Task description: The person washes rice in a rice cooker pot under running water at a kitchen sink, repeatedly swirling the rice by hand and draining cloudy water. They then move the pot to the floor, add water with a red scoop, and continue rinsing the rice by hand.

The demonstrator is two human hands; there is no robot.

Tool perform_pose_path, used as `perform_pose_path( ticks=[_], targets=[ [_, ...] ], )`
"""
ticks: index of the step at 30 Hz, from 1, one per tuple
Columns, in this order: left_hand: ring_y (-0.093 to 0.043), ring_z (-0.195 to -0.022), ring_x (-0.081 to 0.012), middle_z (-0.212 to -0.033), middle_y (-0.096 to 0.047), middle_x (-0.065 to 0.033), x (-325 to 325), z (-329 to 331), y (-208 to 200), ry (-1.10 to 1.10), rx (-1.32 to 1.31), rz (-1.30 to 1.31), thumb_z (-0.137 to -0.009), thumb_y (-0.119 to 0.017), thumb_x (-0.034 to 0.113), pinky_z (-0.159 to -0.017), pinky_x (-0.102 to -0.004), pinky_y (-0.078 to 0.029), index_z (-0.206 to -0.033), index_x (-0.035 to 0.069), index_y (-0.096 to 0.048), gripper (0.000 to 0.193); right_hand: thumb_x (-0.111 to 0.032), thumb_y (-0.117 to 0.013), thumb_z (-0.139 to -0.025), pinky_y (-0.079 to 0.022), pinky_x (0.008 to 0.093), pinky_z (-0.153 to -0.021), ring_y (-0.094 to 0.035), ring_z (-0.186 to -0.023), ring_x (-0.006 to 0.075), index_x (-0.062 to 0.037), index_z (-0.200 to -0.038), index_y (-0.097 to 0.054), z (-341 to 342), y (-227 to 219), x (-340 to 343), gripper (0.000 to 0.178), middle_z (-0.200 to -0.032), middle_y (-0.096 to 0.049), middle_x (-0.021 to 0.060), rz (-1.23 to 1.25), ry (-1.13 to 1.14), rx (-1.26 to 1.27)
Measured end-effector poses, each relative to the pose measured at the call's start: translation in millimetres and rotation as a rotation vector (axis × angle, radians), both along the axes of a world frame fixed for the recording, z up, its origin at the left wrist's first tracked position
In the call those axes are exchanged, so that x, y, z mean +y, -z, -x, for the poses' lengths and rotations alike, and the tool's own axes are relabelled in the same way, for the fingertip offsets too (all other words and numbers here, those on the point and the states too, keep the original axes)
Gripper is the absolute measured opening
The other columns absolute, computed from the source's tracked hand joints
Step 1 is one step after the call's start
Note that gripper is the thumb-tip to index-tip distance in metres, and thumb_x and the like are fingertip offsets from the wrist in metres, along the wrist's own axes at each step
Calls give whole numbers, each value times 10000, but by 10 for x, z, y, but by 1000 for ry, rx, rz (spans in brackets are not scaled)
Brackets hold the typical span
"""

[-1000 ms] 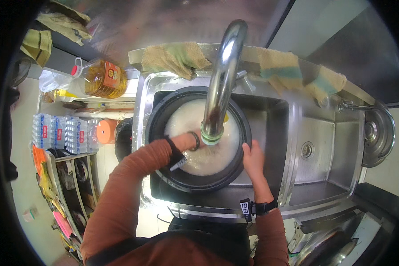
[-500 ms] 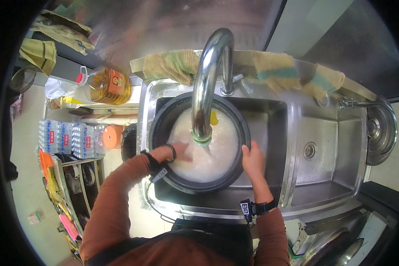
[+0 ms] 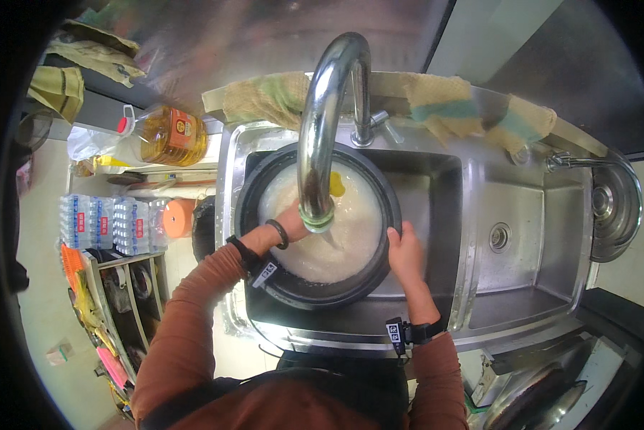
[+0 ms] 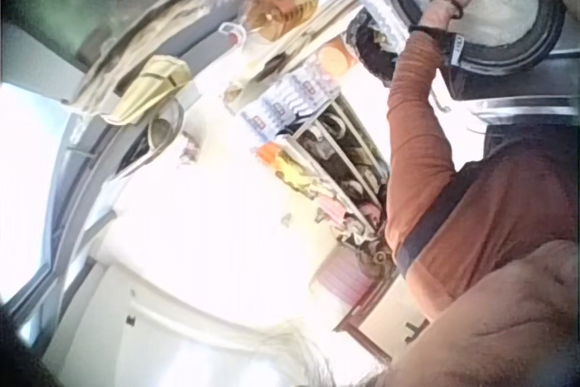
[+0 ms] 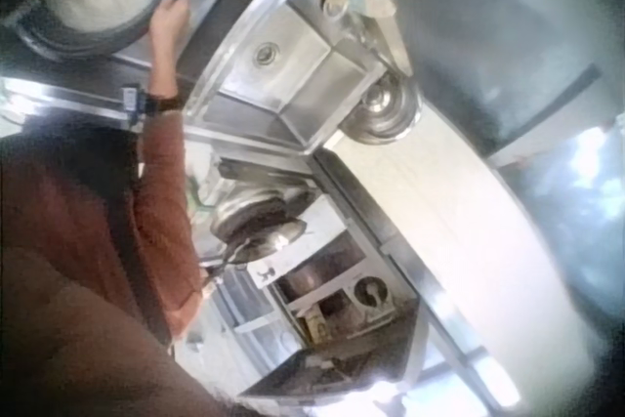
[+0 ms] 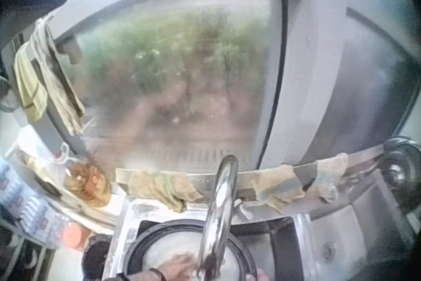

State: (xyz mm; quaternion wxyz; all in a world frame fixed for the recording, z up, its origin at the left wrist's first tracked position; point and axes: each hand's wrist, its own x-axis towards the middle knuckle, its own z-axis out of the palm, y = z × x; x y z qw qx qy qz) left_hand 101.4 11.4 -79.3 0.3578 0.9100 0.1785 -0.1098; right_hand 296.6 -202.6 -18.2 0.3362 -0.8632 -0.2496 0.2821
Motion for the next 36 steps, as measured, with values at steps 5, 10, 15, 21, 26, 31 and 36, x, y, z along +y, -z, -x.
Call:
perform_pose_path(
  ticks=[5,10,15,21,26,31,36],
  targets=[
    [-419,-1195,-484,-1416,-347,-167,-215,239,-144,-55,488,-95,-742,-679,156,-995,-601,-346,-1343,229,-465,642,-243,-582,-882,-447,402,-657,-579,-670,304,6,-945,-544,-23,-1,19,260,-708,-572,160,0,-25,-39],
    [-480,-1167,-409,-1281,-489,-220,-172,348,-85,-82,66,397,-745,-676,175,-1008,-450,-396,-1294,143,-515,573,-241,-585,-880,-442,396,-648,-568,-658,305,7,-941,-541,-19,32,-1,259,-712,-573,155,-5,-19,-34],
    [-532,-1131,-362,-1175,-575,-235,630,48,306,-195,-176,-27,-758,-667,213,-1015,-403,-394,-1310,80,-492,594,-235,-585,-879,-435,384,-629,-551,-636,273,6,-932,-546,-23,24,-14,249,-683,-556,140,-11,-27,-24],
    [-564,-1072,-368,-1158,-585,-248,780,-570,1128,185,-52,273,-729,-675,272,-948,-414,-433,-1148,13,-601,498,-217,-587,-879,-421,369,-600,-514,-593,228,11,-925,-550,-19,24,-12,235,-642,-523,116,38,-26,-59],
    [-502,-1152,-394,-1258,-528,-240,348,-544,1232,243,-2,225,-668,-728,273,-1015,-430,-368,-1339,32,-437,770,-209,-585,-883,-407,373,-585,-493,-586,216,10,-916,-551,10,7,-3,224,-636,-514,104,-28,-8,-54],
    [-393,-1281,-361,-1395,-395,-236,-233,-139,582,540,33,234,-700,-715,330,-1058,-478,-303,-1439,122,-318,864,-201,-585,-884,-424,359,-605,-524,-615,219,12,-939,-560,7,-38,0,222,-666,-546,111,-45,-12,-6],
    [-442,-1198,-372,-1352,-407,-203,-393,253,-21,485,292,239,-709,-711,176,-1046,-463,-344,-1320,233,-510,646,-233,-550,-900,-444,424,-699,-573,-770,362,2,-996,-543,-8,-14,-25,254,-803,-600,203,33,-46,-4]
  ],
)
